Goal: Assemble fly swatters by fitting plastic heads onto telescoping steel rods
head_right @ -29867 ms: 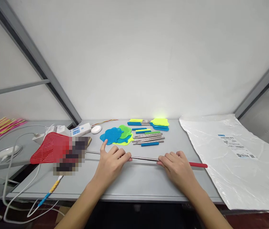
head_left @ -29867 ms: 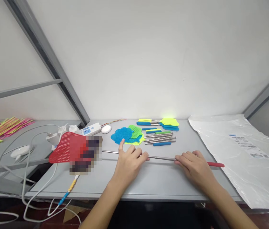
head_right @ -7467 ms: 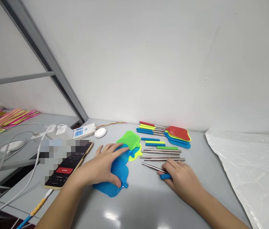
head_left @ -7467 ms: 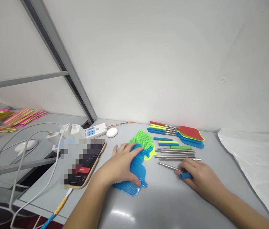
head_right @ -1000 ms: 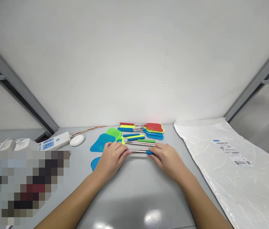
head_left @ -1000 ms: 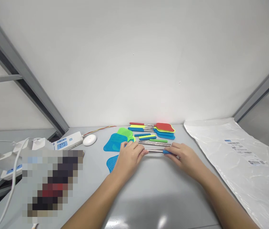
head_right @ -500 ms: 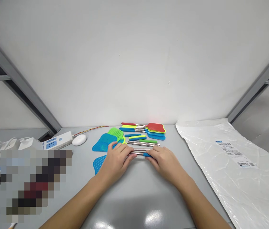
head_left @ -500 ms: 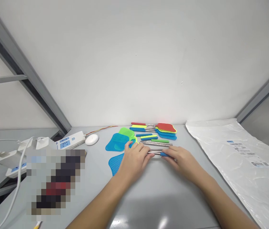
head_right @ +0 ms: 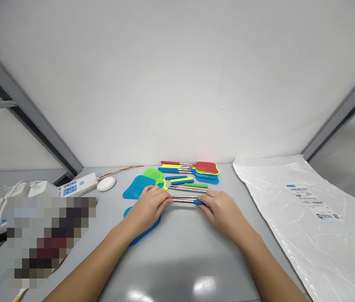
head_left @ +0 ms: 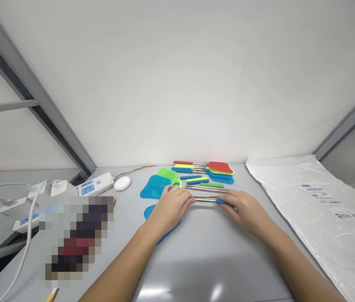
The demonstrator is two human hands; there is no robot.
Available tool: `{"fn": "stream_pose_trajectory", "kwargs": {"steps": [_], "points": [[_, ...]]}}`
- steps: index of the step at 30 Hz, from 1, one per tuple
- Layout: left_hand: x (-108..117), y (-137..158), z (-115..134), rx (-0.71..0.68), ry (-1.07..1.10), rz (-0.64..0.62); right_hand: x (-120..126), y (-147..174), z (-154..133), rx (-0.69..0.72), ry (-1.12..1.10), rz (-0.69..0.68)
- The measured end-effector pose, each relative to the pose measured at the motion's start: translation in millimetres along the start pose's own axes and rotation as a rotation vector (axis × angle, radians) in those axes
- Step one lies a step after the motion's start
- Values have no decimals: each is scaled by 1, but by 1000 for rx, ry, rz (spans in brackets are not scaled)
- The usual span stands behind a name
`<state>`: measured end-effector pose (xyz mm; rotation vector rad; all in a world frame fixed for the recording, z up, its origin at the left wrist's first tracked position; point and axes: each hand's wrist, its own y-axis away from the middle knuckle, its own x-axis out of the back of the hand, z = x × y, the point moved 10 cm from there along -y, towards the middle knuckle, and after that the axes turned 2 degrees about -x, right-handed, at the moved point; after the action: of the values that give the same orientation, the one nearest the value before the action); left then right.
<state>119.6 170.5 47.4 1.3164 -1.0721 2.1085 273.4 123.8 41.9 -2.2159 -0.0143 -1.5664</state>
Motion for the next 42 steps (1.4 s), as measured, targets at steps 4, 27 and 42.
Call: {"fn": "stream_pose_trajectory", "kwargs": {"steps": [4,27,42], "points": [[-8,1,1,-20,34,-16,-3,0,0,26,55,-6],[45,-6,-1,174,599,347,-26,-8,-38,-134,-279,-80],[-1,-51,-15,553,2056,531,-78,-4,-49,-365,-1434,-279]]}}
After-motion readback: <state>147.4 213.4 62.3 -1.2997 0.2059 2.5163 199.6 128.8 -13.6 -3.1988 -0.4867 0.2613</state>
